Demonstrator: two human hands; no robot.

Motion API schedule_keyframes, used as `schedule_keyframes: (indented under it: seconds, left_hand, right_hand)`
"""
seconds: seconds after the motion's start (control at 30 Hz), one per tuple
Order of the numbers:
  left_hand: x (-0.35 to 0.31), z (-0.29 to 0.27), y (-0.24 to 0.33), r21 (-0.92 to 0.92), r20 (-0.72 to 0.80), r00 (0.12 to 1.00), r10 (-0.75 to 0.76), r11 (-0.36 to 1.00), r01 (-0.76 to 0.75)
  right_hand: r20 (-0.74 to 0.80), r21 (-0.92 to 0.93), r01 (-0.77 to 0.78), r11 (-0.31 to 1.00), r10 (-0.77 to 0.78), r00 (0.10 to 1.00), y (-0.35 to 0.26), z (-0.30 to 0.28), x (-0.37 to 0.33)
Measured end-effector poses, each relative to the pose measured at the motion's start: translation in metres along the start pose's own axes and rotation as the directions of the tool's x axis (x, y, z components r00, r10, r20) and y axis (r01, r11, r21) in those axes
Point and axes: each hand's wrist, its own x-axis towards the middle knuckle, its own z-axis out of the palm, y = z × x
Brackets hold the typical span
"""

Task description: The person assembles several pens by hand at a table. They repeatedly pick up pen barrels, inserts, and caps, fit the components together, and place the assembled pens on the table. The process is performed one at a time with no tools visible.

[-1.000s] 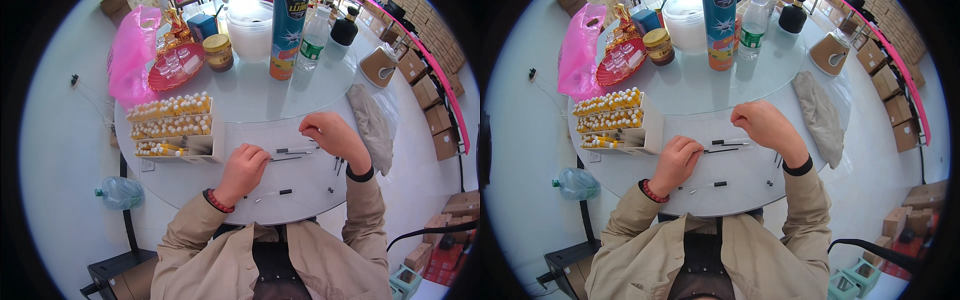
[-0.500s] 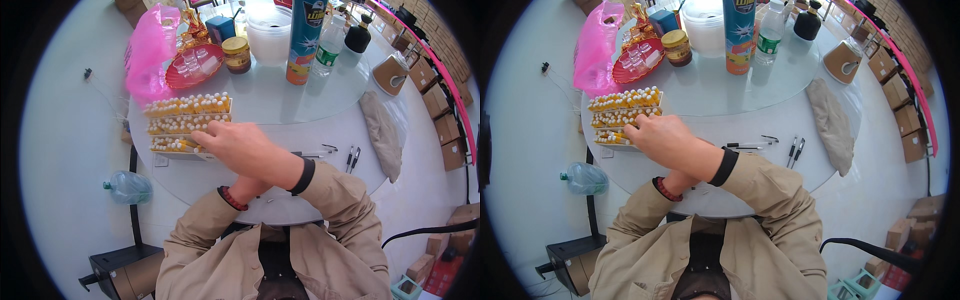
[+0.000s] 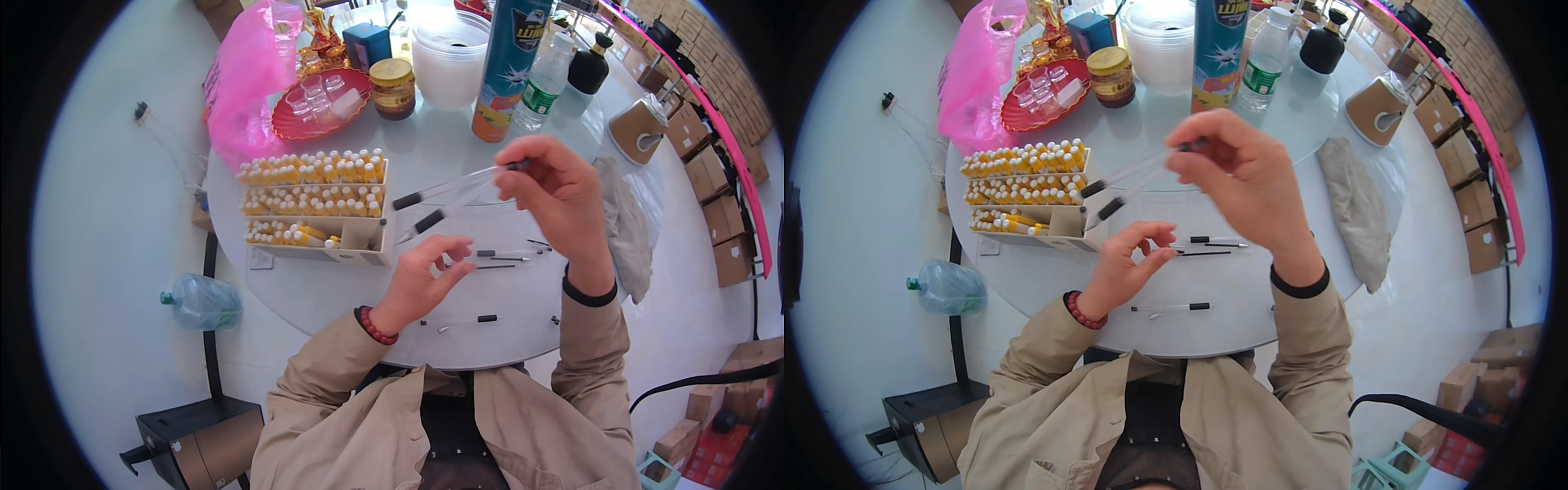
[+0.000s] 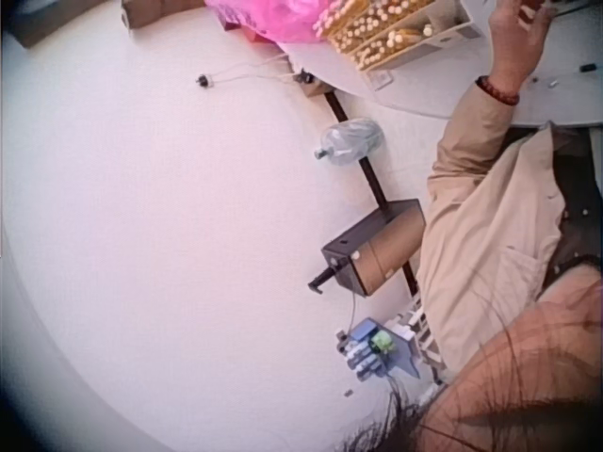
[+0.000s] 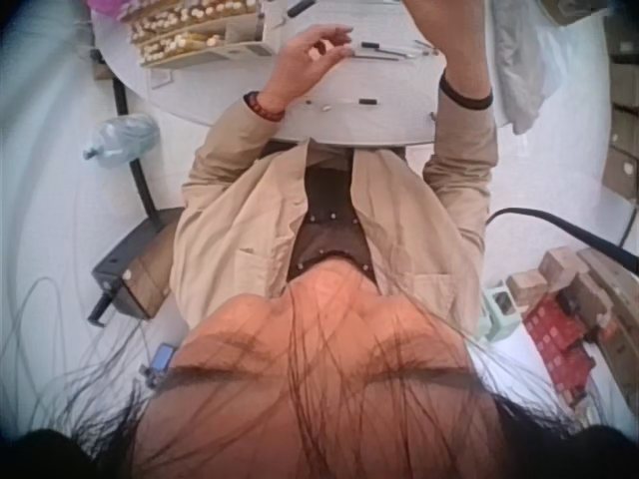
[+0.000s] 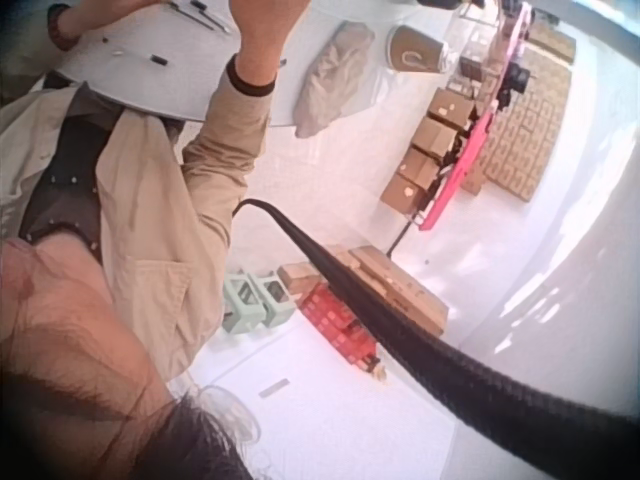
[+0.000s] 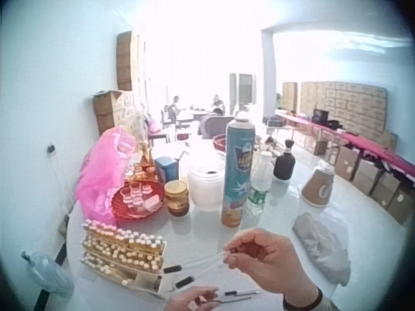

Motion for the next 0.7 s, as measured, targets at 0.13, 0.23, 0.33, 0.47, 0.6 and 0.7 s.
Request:
schedule_keyframes:
  seconds: [0.13, 0.23, 0.33, 0.47, 0.6, 0.7]
  left_hand:
    - [0.002, 0.000, 0.002, -0.496, 0.103, 0.962, -0.252, 0.825, 0.269]
    - [0.001, 0.000, -0.001, -0.600, 0.133, 0.949, -0.286, 0.739, 0.306]
    - [0.002, 0.002, -0.006, -0.680, 0.133, 0.947, -0.292, 0.668, 0.302]
    - [0.003, 0.005, -0.013, -0.772, 0.123, 0.932, -0.342, 0.557, 0.307]
    - [0.003, 0.005, -0.017, -0.775, 0.127, 0.916, -0.382, 0.538, 0.332]
    - [0.003, 0.005, -0.018, -0.773, 0.124, 0.914, -0.386, 0.539, 0.333]
  right_hand:
    - [-0.097, 0.141, -0.152, 0.978, 0.167, 0.981, 0.033, -0.024, -0.026]
    - [-0.144, 0.245, -0.198, 0.949, 0.238, 0.961, 0.061, -0.024, -0.048]
    - [-0.075, 0.295, -0.251, 0.922, 0.284, 0.956, 0.078, -0.022, -0.062]
    - [0.073, 0.339, -0.350, 0.873, 0.347, 0.935, 0.086, -0.025, -0.066]
    - [0.240, 0.249, -0.475, 0.844, 0.422, 0.874, 0.089, -0.029, -0.068]
    - [0.277, 0.249, -0.500, 0.830, 0.433, 0.858, 0.091, -0.028, -0.070]
